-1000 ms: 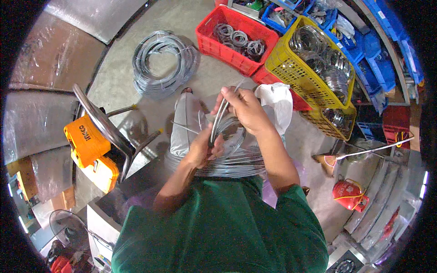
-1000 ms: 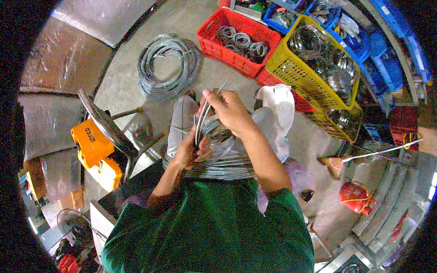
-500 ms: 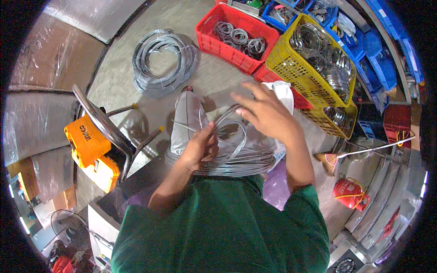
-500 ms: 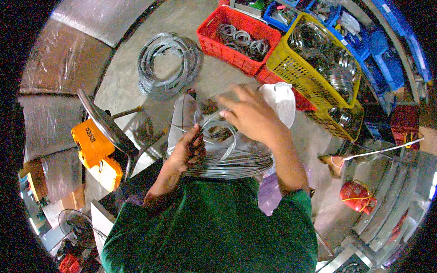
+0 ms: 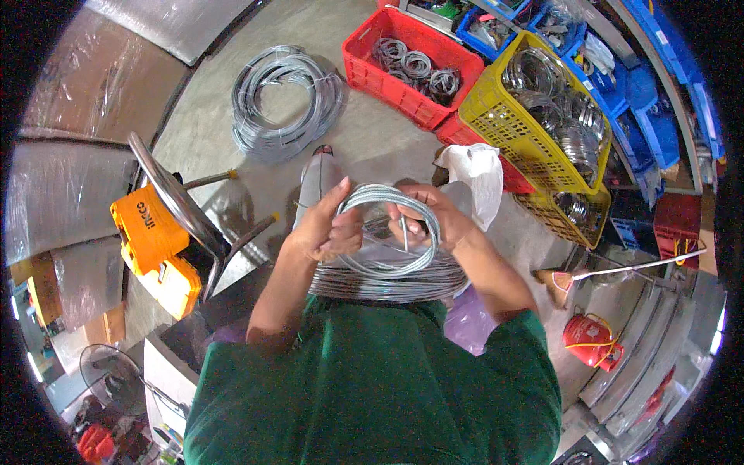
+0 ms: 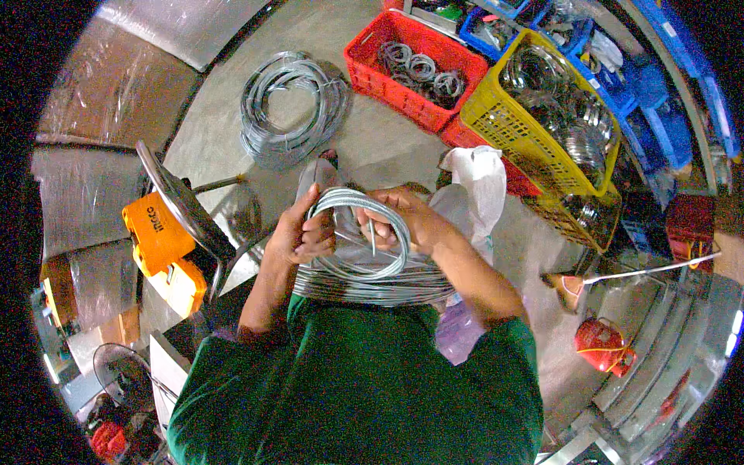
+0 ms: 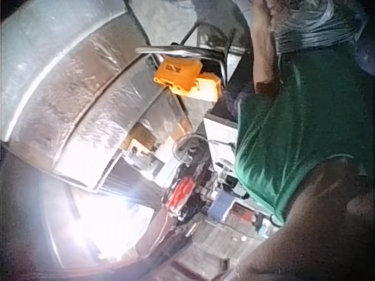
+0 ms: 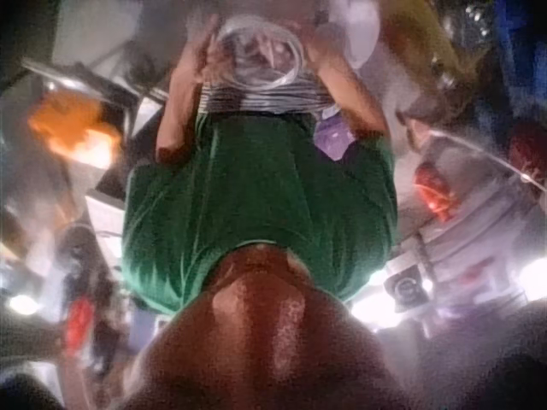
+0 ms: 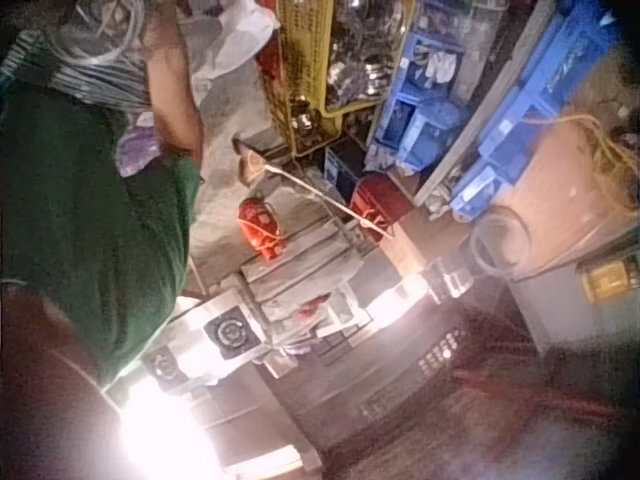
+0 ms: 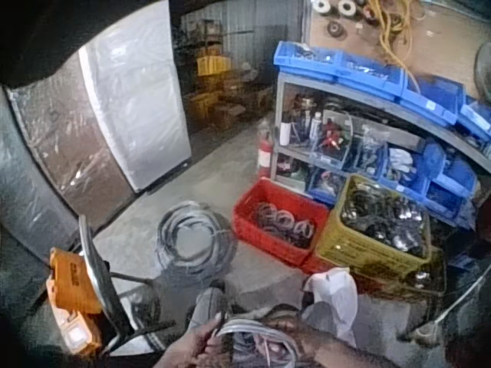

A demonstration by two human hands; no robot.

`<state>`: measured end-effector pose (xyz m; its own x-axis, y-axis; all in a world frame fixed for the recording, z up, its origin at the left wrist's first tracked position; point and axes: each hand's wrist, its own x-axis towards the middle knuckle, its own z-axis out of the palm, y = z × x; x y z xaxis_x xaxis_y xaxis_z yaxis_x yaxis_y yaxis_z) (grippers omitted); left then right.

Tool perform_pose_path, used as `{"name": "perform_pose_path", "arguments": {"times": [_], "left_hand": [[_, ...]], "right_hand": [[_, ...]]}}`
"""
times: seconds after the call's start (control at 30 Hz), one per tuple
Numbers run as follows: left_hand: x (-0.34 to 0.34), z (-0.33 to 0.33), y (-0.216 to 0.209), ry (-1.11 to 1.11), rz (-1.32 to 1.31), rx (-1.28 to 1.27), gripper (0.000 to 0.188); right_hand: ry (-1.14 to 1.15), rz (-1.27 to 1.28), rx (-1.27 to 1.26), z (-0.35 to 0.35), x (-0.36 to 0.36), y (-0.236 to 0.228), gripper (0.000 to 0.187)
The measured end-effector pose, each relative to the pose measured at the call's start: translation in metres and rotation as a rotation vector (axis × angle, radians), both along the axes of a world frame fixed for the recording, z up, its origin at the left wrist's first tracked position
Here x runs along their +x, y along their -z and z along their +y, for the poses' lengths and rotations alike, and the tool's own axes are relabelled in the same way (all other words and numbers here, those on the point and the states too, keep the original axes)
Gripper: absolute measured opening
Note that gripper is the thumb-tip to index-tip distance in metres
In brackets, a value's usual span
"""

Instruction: The person handles a bundle of metal wire, unties it, and coils it into smaller loops. They repeatedly wrap and adjust the wire by hand, forming neat coils and placing them on the floor.

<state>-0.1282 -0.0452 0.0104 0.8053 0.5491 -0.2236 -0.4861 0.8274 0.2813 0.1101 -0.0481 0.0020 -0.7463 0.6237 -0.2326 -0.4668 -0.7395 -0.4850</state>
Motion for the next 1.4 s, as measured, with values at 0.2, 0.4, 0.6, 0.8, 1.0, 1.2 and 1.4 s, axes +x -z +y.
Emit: {"name": "perform_pose_path", "arguments": {"times": [0.2,0.4,0.6,0.8,1.0,1.2,1.4], "left_hand": [[0.021,-0.007,-0.010,-0.164,0.547,-0.026,0.057],[0.035,-0.015,-0.011,-0.130,0.479,-0.101,0.056],[0.024,-0.016,-0.003,-0.103,0.162,-0.175,0.058],[0.029,-0.013,0.005,-0.073,0.224,-0.215,0.056],[0.020,-0.001,0.042,-0.149,0.608,0.077,0.046],[-0.002,-0.001,0.081,-0.207,1.138,0.321,0.046],[-0.015,-0.008,0.082,-0.223,1.071,0.389,0.045]], "right_hand": [[0.121,0.430,0.052,-0.018,-0.015,0.026,0.029],[0.175,0.207,0.319,-0.014,0.011,0.044,0.070],[0.353,-0.344,0.300,-0.003,0.048,0.022,0.083],[0.138,-1.050,0.771,-0.016,0.048,-0.020,0.046],[0.038,-1.107,0.702,-0.003,0.033,-0.016,0.032],[-0.114,-0.984,0.481,0.032,0.039,0.023,0.032],[0.253,-0.830,0.273,0.151,0.066,0.080,0.035]]}}
